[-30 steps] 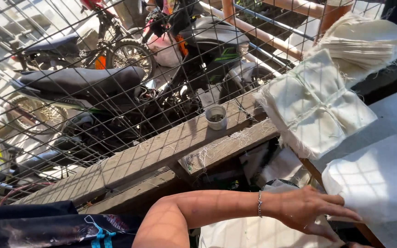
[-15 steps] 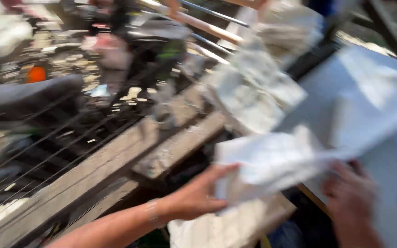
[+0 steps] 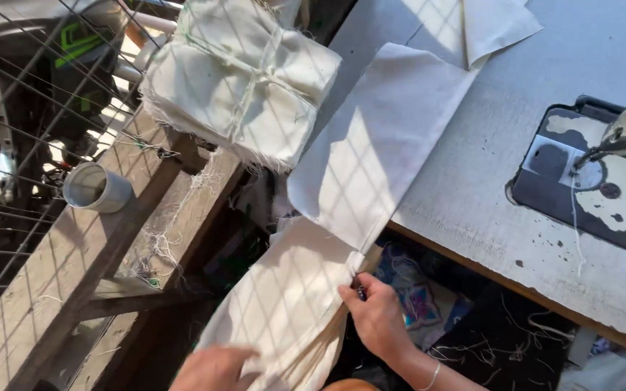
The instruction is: Cutting long strips of white fabric into smaller rectangular pieces using hand-held thread snips at a sewing workstation.
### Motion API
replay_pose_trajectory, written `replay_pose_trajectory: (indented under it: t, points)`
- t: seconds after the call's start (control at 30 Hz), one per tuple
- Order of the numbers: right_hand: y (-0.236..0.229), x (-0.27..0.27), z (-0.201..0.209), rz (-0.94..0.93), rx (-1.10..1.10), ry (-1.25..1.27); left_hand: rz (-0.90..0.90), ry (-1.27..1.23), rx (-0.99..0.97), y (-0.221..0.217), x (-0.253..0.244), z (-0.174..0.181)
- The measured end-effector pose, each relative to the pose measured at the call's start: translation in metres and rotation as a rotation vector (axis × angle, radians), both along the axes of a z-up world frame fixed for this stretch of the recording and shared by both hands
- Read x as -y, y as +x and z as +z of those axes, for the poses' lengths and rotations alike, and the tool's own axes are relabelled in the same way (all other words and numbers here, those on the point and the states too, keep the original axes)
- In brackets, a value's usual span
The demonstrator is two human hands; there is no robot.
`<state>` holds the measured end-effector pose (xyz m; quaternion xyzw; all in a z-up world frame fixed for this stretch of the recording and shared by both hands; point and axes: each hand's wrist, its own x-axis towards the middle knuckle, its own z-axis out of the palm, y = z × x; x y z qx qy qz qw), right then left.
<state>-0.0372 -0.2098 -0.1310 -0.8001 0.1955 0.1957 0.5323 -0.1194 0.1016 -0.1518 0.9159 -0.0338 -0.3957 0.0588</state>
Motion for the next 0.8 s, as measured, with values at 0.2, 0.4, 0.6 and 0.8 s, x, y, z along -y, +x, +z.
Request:
replay_pose_trajectory:
  t: [0.2, 0.4, 0.6, 0.8]
  points:
    - [-0.008, -0.006, -0.075, -0.087, 0.040, -0.075, -0.162, -0.836, 0.735, 0.150, 0.139, 0.041]
    - [-0.002, -0.007, 0.014, -0.179, -0.252, -0.225, -0.115, -0.789, 0.512, 0.175, 0.177, 0.033]
    - [0.009, 0.002, 0.028, 0.029, -0.316, -0.108, -0.033, -1.035, 0.443, 0.187, 0.168, -0.018]
    - [0.010, 0.035, 0.028, 0.327, -0.142, 0.017, -0.172, -1.236, 0.466, 0.190, 0.171, 0.027]
